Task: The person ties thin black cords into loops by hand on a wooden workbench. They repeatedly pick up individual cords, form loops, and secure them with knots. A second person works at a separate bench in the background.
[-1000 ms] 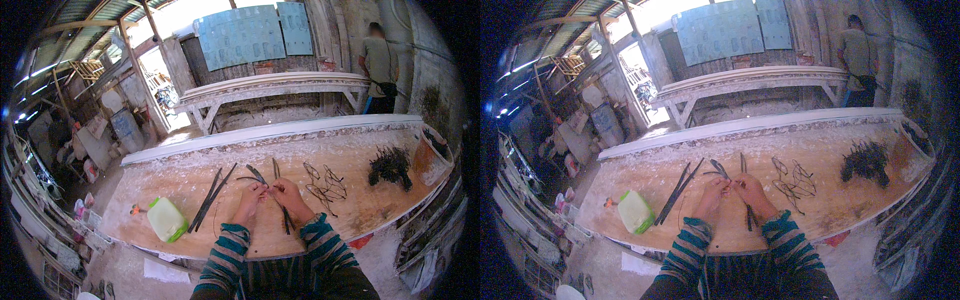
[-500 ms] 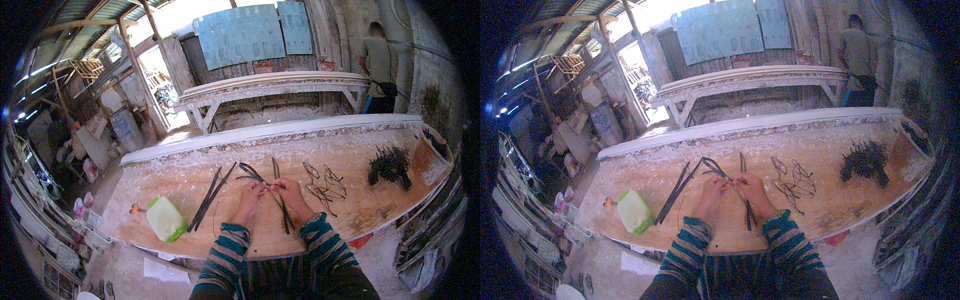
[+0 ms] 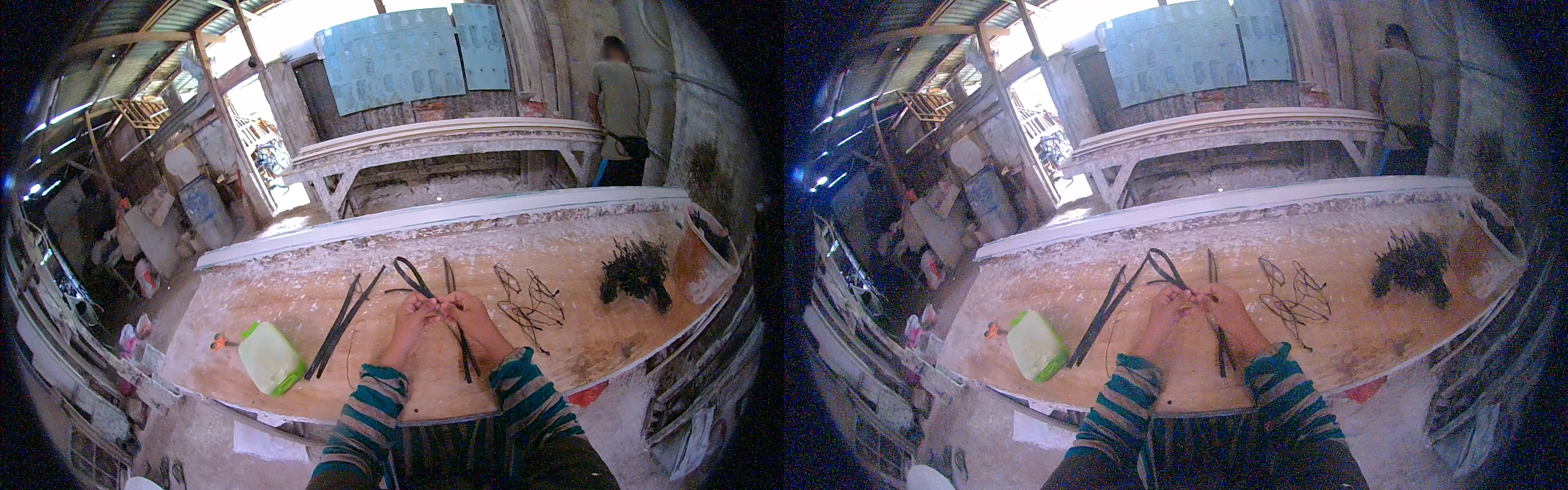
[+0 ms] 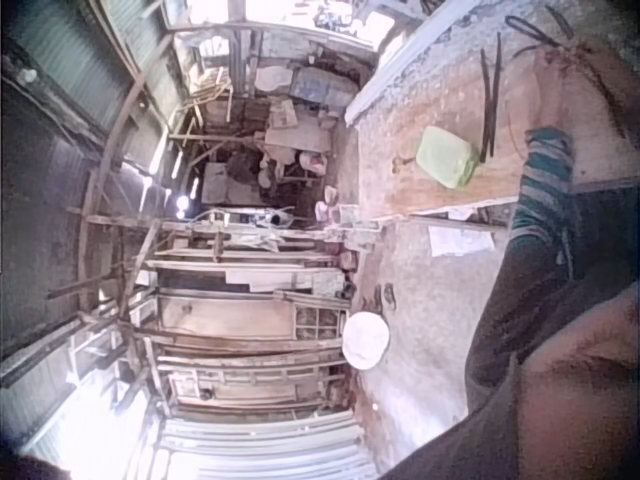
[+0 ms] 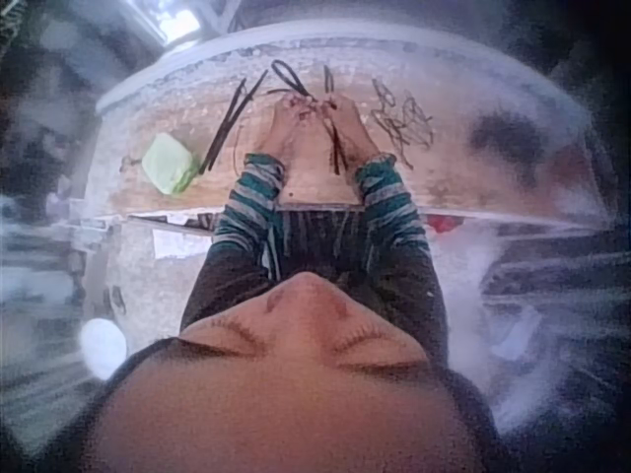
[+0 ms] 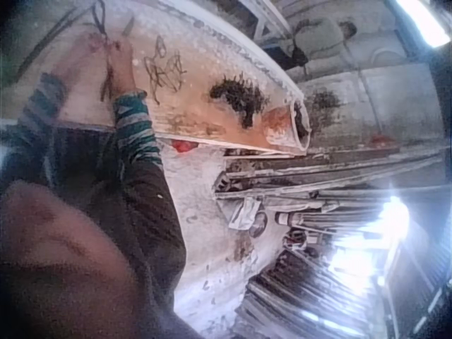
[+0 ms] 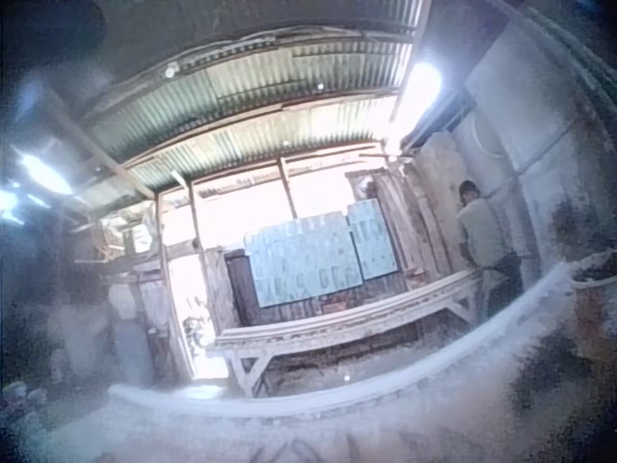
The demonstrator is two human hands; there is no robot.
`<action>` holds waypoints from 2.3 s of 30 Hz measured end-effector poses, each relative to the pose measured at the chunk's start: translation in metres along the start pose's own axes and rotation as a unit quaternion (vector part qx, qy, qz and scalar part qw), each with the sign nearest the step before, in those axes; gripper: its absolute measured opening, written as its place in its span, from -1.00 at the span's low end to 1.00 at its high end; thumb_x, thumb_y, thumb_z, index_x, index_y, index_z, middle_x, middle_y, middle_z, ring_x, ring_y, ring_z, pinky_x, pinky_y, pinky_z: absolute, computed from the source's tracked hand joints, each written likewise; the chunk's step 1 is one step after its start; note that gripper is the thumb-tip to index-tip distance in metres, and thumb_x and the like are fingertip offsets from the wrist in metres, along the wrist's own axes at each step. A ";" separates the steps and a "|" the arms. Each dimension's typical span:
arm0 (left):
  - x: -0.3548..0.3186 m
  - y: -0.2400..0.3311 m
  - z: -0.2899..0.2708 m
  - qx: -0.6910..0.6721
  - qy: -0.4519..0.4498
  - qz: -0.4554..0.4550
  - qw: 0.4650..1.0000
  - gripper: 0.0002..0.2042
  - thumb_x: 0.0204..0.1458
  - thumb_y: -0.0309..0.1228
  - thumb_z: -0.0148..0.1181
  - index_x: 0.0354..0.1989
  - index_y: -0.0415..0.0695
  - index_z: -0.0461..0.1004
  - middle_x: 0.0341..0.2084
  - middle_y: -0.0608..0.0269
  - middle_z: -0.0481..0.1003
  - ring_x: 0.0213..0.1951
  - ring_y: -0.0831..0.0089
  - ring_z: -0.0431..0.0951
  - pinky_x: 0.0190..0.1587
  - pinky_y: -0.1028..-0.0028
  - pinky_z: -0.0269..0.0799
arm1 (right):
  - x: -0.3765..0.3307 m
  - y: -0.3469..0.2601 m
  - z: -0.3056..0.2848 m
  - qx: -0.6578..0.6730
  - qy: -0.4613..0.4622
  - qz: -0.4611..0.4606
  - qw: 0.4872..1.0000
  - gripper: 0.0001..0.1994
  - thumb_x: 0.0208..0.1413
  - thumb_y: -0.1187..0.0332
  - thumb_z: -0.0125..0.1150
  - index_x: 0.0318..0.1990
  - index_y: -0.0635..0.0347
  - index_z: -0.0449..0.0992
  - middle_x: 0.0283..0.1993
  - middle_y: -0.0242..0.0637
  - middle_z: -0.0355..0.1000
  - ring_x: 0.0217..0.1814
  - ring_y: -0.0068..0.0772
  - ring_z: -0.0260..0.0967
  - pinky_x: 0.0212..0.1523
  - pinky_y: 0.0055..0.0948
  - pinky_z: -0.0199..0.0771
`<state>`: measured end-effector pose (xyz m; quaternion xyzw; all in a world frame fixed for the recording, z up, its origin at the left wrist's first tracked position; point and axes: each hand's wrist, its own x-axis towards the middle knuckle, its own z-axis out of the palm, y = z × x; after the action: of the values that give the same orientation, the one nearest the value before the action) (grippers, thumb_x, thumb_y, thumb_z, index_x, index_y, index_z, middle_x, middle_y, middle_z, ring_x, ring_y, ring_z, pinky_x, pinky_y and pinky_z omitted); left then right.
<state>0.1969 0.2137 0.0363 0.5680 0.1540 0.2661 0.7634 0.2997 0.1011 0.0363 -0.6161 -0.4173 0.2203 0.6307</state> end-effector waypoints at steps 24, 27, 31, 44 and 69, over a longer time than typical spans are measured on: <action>0.003 -0.002 -0.009 -0.033 -0.042 0.073 0.996 -0.91 -0.03 -0.51 0.13 -0.38 -0.13 0.35 -0.42 0.24 0.48 -0.38 0.50 0.49 -0.29 0.55 0.44 | -0.014 -0.044 0.006 0.373 -0.019 0.131 0.918 -0.86 0.00 0.51 0.06 -0.25 0.31 0.40 -0.30 -0.30 0.41 -0.26 -0.52 0.36 -0.20 -0.64 0.37; 0.006 -0.001 -0.010 -0.041 -0.033 0.079 0.995 -0.89 -0.02 -0.53 0.11 -0.33 -0.23 0.35 -0.42 0.21 0.48 -0.40 0.52 0.49 -0.30 0.57 0.45 | -0.012 -0.038 0.002 0.384 -0.050 0.111 0.915 -0.82 0.02 0.54 0.02 -0.18 0.35 0.37 -0.25 -0.25 0.41 -0.18 -0.45 0.37 -0.10 -0.59 0.38; 0.003 0.001 -0.008 -0.066 -0.039 0.080 0.994 -0.89 -0.03 -0.54 0.10 -0.32 -0.22 0.35 -0.44 0.22 0.48 -0.42 0.53 0.48 -0.31 0.57 0.44 | -0.012 -0.039 0.003 0.391 -0.045 0.114 0.912 -0.80 0.03 0.56 0.01 -0.16 0.38 0.38 -0.25 -0.22 0.42 -0.22 -0.45 0.39 -0.12 -0.58 0.40; -0.002 0.007 -0.004 -0.046 -0.057 0.049 0.996 -0.89 -0.03 -0.51 0.13 -0.33 -0.15 0.34 -0.46 0.30 0.47 -0.42 0.56 0.47 -0.34 0.60 0.42 | -0.009 -0.031 0.003 0.290 -0.029 0.092 0.952 -0.90 0.01 0.46 0.09 -0.32 0.29 0.42 -0.37 -0.33 0.42 -0.33 -0.57 0.35 -0.24 -0.64 0.33; -0.005 0.017 -0.013 -0.083 -0.104 -0.049 0.990 -0.70 -0.05 -0.53 0.14 -0.17 -0.07 0.20 -0.38 0.24 0.41 -0.34 0.47 0.47 -0.30 0.53 0.46 | -0.010 -0.011 0.010 -0.177 -0.009 -0.246 0.953 -0.81 -0.08 0.59 0.03 -0.25 0.25 0.35 -0.25 -0.14 0.37 -0.19 -0.12 0.37 -0.24 -0.40 0.36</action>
<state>0.1822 0.2247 0.0477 0.5194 0.0787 0.1793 0.8318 0.2838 0.0974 0.0433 -0.5943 -0.5938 -0.0142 0.5422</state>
